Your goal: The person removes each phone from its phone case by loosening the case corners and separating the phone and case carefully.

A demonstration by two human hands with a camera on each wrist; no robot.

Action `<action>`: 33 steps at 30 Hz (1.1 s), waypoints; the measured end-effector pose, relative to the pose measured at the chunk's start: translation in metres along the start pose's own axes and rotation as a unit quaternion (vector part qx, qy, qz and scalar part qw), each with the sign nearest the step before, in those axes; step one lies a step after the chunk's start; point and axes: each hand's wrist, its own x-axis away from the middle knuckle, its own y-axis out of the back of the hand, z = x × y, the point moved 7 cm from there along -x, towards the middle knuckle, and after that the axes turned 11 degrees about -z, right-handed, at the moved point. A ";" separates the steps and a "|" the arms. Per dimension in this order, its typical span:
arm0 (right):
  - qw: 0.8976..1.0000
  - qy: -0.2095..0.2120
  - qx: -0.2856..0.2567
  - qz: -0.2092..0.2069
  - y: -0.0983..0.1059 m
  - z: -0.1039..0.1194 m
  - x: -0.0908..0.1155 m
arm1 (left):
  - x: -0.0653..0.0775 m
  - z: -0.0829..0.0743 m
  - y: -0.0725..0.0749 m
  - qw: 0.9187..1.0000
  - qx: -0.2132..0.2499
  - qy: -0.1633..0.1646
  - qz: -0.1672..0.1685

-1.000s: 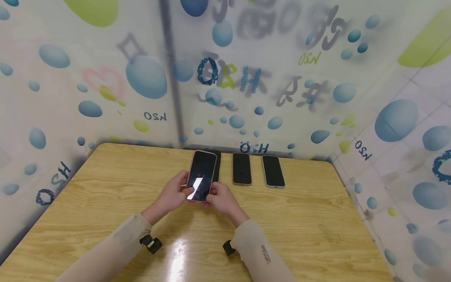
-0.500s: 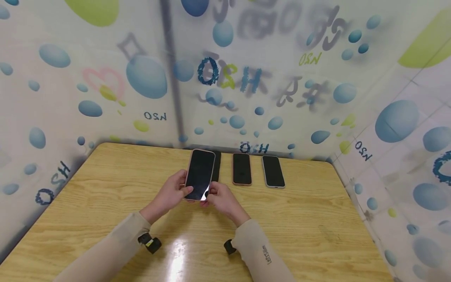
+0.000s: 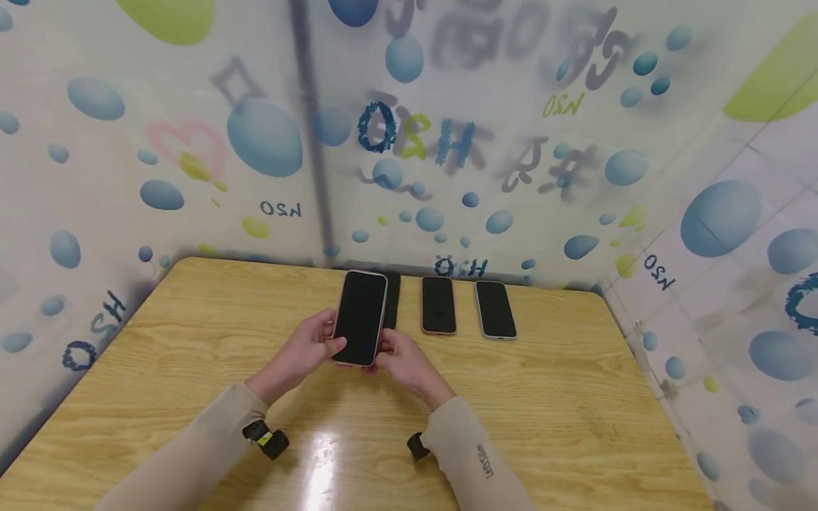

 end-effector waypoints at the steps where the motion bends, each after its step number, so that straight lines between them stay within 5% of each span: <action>1: 1.000 0.000 0.005 0.004 0.000 0.000 0.000 | 0.001 0.000 0.000 1.000 0.000 0.000 0.000; 21: 0.990 0.007 0.133 0.044 0.005 -0.005 0.006 | 0.000 -0.001 0.011 0.999 -0.031 0.002 -0.026; 33: 0.983 0.050 0.174 -0.019 -0.006 -0.002 0.005 | 0.002 -0.002 0.009 0.999 -0.032 -0.006 -0.011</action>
